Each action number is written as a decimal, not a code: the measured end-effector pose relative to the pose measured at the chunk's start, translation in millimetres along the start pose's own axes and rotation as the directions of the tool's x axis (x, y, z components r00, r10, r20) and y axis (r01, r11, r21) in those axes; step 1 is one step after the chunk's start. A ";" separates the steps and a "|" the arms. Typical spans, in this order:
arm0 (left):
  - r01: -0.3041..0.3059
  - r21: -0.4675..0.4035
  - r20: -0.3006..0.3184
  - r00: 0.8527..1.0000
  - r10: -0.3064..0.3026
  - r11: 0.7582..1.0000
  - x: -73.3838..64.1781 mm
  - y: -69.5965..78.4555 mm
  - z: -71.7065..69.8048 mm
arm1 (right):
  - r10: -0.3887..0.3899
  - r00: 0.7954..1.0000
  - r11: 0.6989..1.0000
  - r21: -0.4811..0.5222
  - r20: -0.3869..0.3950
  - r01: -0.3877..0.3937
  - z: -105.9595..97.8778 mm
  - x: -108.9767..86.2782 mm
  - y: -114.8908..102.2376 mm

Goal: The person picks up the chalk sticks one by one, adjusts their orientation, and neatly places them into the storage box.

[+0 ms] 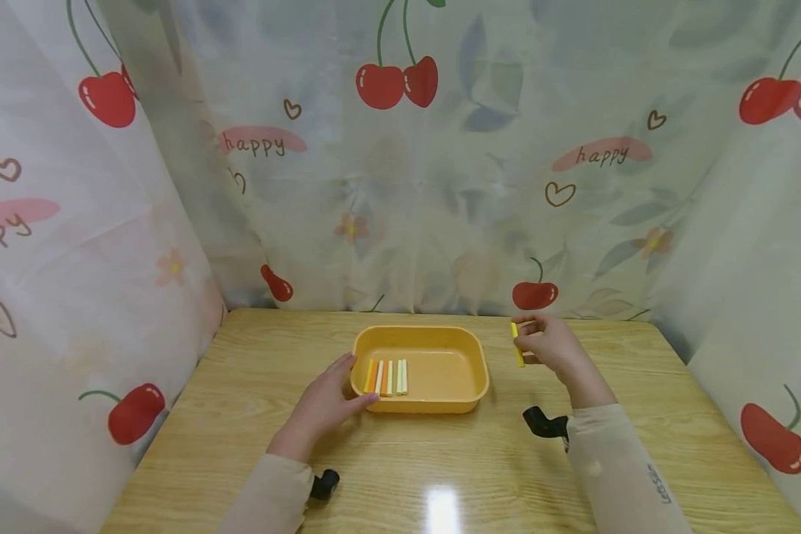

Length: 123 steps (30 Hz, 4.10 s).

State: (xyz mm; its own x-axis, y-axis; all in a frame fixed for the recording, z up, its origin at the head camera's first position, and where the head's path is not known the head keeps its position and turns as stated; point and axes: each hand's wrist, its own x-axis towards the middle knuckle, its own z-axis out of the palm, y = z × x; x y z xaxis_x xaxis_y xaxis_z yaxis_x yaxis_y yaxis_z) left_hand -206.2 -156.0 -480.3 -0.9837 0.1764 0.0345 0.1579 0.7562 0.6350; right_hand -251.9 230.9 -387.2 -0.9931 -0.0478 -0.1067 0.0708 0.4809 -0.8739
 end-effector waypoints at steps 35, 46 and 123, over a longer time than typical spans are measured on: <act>-0.001 0.007 -0.003 1.000 0.001 1.000 0.3 -0.6 1.5 | 0.017 0.999 0.959 0.280 0.045 -0.029 113.3 29.8 -18.8; 0.015 0.007 0.002 1.000 -0.015 1.000 1.6 -0.5 2.0 | 0.098 0.992 0.958 0.263 0.085 -0.117 152.0 42.1 -6.6; 0.029 0.020 0.000 1.000 -0.029 0.999 1.4 -0.8 4.5 | 0.012 1.000 0.993 0.119 0.027 -0.015 118.8 9.3 -22.8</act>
State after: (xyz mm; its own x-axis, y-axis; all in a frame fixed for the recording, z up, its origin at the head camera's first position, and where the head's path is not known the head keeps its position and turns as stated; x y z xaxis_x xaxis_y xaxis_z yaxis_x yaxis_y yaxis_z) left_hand -207.3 -153.5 -484.2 -0.9879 0.1545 0.0156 0.1307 0.7734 0.6202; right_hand -251.7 115.6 -424.5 -0.9893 -0.0658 -0.1303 0.0965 0.3744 -0.9222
